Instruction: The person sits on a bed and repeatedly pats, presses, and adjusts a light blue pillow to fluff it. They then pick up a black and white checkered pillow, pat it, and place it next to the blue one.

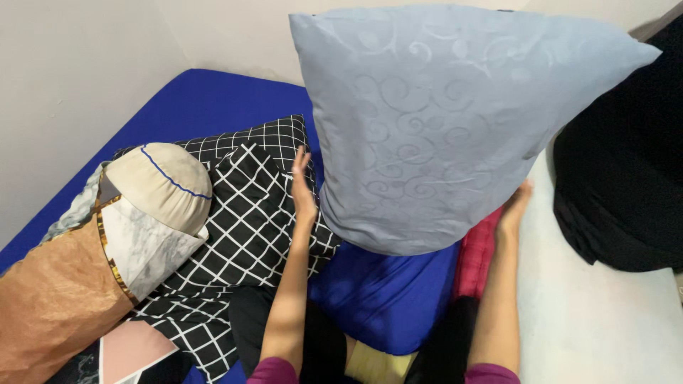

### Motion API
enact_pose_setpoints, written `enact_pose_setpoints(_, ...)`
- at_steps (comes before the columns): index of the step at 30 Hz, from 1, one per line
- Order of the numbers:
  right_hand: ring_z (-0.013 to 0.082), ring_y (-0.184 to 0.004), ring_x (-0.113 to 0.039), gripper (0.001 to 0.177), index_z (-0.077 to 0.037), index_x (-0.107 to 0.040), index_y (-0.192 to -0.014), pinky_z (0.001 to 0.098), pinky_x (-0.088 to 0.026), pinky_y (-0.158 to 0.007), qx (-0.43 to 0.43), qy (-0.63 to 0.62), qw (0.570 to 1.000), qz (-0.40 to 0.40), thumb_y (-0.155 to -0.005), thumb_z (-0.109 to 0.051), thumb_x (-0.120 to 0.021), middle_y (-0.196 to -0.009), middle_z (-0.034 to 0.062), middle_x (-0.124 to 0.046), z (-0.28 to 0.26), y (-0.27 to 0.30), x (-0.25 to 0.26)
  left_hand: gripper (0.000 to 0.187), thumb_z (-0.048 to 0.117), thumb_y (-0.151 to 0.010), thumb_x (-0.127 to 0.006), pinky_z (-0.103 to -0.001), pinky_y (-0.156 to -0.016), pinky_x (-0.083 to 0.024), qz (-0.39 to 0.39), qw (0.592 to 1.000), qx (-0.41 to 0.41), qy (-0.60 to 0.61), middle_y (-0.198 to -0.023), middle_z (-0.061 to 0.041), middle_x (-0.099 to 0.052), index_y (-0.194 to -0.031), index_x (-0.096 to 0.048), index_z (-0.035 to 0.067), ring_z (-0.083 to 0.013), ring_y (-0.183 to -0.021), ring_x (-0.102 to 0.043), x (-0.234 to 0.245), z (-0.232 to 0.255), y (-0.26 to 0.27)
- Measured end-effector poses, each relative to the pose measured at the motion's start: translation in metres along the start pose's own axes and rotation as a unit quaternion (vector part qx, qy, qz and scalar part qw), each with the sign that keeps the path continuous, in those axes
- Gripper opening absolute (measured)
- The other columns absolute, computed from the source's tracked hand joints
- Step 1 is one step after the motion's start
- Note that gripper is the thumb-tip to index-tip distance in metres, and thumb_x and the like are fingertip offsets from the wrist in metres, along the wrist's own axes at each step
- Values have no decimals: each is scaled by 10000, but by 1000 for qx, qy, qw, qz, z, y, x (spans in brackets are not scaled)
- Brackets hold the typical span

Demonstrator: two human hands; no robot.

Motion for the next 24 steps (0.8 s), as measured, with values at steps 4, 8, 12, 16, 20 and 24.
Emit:
enact_pose_setpoints(4, 341, -1099, -541, 508, 57, -573, -1304, 435, -457, -976, 27, 41, 999, 23, -1138, -412, -472, -1188, 194, -574, -2, 12, 5, 717, 514, -1045, -272, -413, -1223, -251, -10, 989, 39, -140, -1588, -206, -416, -1545, -361, 10, -350, -1493, -365, -58, -37, 29)
enact_pose_setpoints(8, 339, -1061, -547, 499, 67, -593, -1273, 436, -458, -953, 49, 74, 995, 34, -1141, -403, -488, -1144, 189, -588, -9, 7, 6, 652, 444, -1032, -331, -417, -1190, -291, -48, 990, 42, -127, -1540, -216, -461, -1492, -418, -9, -364, -1449, -407, -88, -65, 44)
enact_pose_setpoints(12, 337, -1023, -552, 493, 77, -614, -1243, 437, -460, -931, 71, 100, 991, 57, -1144, -393, -504, -1100, 183, -601, -16, -3, 11, 587, 374, -1019, -390, -421, -1156, -330, -86, 992, 14, -88, -1491, -226, -506, -1439, -474, -28, -377, -1406, -448, -83, -65, 51)
enact_pose_setpoints(16, 335, -985, -558, 488, 87, -634, -1212, 437, -462, -908, 122, 129, 979, 96, -1146, -383, -520, -1056, 178, -615, -38, -32, 15, 522, 304, -1007, -450, -425, -1123, -370, -128, 984, -24, -121, -1442, -235, -552, -1386, -531, -46, -391, -1362, -489, -114, -87, 42)
enact_pose_setpoints(20, 333, -947, -564, 486, 97, -654, -1182, 438, -464, -886, 211, 205, 940, 175, -1149, -373, -536, -1012, 173, -629, -77, -54, 38, 458, 234, -994, -509, -429, -1090, -409, -195, 965, -84, -151, -1393, -245, -597, -1332, -588, -65, -405, -1318, -531, -149, -105, 49)
enact_pose_setpoints(24, 338, -941, -559, 479, 96, -692, -1219, 430, -430, -863, 355, 418, 801, 240, -1152, -350, -529, -1001, 171, -616, -134, -54, 49, 394, 164, -981, -568, -433, -1056, -448, -284, 936, -164, -129, -1345, -255, -642, -1279, -644, -83, -418, -1275, -572, -155, -64, 82)
Point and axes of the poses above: each hand's wrist, its own y-axis away from the middle knuckle, its own x-axis out of the back of the hand, z = x × y, the point moved 9 cm from there along -y, towards the middle knuckle
